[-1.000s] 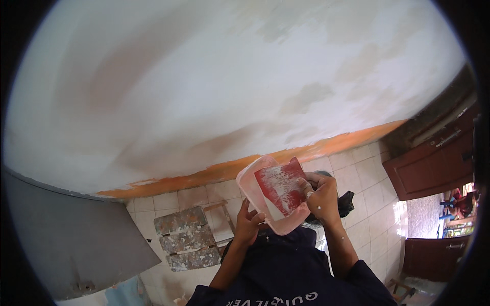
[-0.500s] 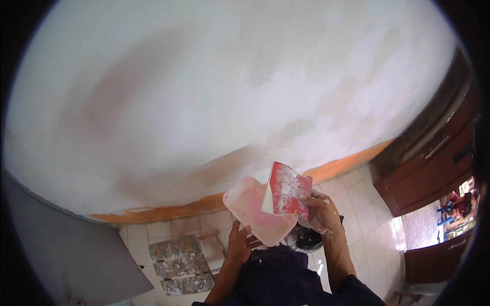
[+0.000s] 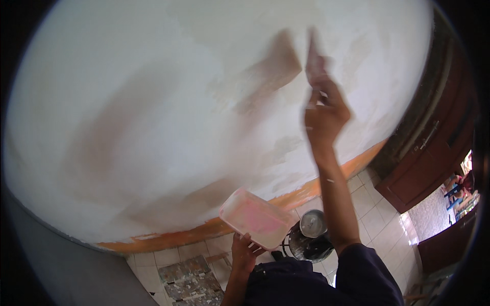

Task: The person applies wall compound to a wall using a putty knife and then scrapes the excess material back into a container.

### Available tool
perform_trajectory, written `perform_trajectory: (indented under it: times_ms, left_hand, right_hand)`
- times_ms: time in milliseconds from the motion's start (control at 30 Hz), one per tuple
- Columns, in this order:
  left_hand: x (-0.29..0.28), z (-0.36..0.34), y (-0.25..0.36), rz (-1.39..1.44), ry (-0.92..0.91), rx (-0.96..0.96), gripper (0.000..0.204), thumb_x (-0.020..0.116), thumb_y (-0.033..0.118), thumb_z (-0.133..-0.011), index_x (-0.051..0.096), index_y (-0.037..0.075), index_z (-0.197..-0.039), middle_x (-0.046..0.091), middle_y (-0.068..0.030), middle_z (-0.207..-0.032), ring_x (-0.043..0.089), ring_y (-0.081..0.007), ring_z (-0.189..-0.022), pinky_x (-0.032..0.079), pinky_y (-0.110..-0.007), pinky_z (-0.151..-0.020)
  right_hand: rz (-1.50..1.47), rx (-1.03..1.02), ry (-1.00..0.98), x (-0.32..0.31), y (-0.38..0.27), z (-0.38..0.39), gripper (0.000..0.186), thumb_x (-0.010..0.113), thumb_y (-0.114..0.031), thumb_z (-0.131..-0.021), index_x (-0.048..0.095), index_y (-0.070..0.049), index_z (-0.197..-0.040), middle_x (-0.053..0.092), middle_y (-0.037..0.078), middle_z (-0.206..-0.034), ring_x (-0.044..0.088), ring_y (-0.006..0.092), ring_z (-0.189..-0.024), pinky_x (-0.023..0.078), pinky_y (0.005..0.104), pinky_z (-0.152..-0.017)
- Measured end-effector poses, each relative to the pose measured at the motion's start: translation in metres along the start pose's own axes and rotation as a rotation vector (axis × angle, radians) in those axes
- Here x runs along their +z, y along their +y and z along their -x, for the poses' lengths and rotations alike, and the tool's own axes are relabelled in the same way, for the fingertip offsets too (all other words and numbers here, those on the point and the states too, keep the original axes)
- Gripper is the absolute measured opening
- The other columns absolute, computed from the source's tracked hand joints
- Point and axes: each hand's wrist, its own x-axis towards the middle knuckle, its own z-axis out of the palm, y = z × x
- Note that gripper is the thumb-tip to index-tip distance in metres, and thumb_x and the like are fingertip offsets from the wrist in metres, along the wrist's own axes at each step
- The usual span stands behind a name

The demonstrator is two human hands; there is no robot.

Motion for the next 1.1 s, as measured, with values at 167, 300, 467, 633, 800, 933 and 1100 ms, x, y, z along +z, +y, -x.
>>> perform_trajectory:
  times_ms: [167, 300, 467, 633, 800, 933, 1100]
  left_hand:
    - [-0.033, -0.004, -0.009, 0.044, 0.071, 0.016, 0.067, 0.055, 0.045, -0.085, 0.031, 0.006, -0.133, 0.046, -0.02, -0.122, 0.054, -0.0364, -0.107, 0.051, -0.052, -0.084]
    - [-0.059, -0.007, -0.012, 0.081, 0.147, 0.037, 0.072, 0.056, 0.048, -0.083, 0.03, 0.005, -0.134, 0.044, -0.0204, -0.123, 0.052, -0.0365, -0.109, 0.049, -0.053, -0.085]
    - [-0.067, 0.005, 0.0, 0.091, 0.233, 0.084, 0.075, 0.059, 0.048, -0.081, 0.029, 0.008, -0.136, 0.043, -0.0209, -0.125, 0.051, -0.037, -0.109, 0.05, -0.052, -0.085]
    - [-0.067, 0.004, 0.003, 0.088, 0.231, 0.094, 0.075, 0.06, 0.048, -0.08, 0.03, 0.008, -0.136, 0.044, -0.0193, -0.125, 0.051, -0.0361, -0.108, 0.05, -0.051, -0.083]
    - [-0.065, -0.004, 0.001, 0.047, 0.211, 0.072, 0.075, 0.063, 0.047, -0.078, 0.032, 0.009, -0.134, 0.045, -0.0175, -0.123, 0.052, -0.0354, -0.106, 0.05, -0.05, -0.08]
    - [-0.068, -0.001, 0.001, 0.054, 0.243, 0.076, 0.074, 0.063, 0.046, -0.078, 0.033, 0.008, -0.133, 0.045, -0.0172, -0.122, 0.053, -0.035, -0.105, 0.051, -0.049, -0.079]
    - [-0.072, 0.001, -0.001, 0.076, 0.232, 0.078, 0.074, 0.063, 0.047, -0.077, 0.033, 0.008, -0.133, 0.045, -0.0172, -0.122, 0.055, -0.0342, -0.104, 0.054, -0.047, -0.077]
  right_hand:
    - [0.121, -0.303, -0.188, 0.073, -0.054, 0.112, 0.016, 0.059, 0.003, -0.075, 0.063, 0.0, -0.09, 0.061, 0.02, -0.106, 0.066, 0.0299, -0.087, 0.055, 0.0335, -0.062]
    - [-0.085, -0.379, -0.363, 0.042, -0.081, 0.156, 0.033, 0.056, 0.003, -0.075, 0.06, 0.005, -0.108, 0.053, 0.023, -0.122, 0.058, 0.0364, -0.106, 0.055, 0.0337, -0.071]
    - [0.161, -0.268, -0.192, -0.011, -0.047, 0.079, 0.026, 0.061, 0.0, -0.079, 0.063, 0.001, -0.105, 0.065, 0.017, -0.106, 0.068, 0.0245, -0.079, 0.054, 0.0297, -0.056]
    - [0.266, -0.092, -0.05, 0.033, 0.018, 0.041, 0.016, 0.064, -0.002, -0.079, 0.064, 0.0, -0.095, 0.066, 0.011, -0.089, 0.065, 0.0253, -0.071, 0.052, 0.0297, -0.058]
    - [-0.114, -0.453, -0.374, 0.029, -0.047, 0.171, 0.024, 0.063, -0.002, -0.07, 0.064, 0.003, -0.093, 0.057, 0.022, -0.118, 0.063, 0.0347, -0.099, 0.055, 0.0315, -0.067]
    - [-0.148, -0.435, -0.237, -0.003, -0.056, 0.135, 0.02, 0.064, -0.001, -0.075, 0.065, 0.0, -0.096, 0.064, 0.017, -0.105, 0.066, 0.0269, -0.089, 0.055, 0.0303, -0.063]
    - [0.237, -0.16, 0.12, 0.007, 0.004, 0.019, 0.022, 0.062, 0.003, -0.078, 0.066, -0.001, -0.1, 0.067, 0.012, -0.089, 0.066, 0.025, -0.073, 0.053, 0.03, -0.061]
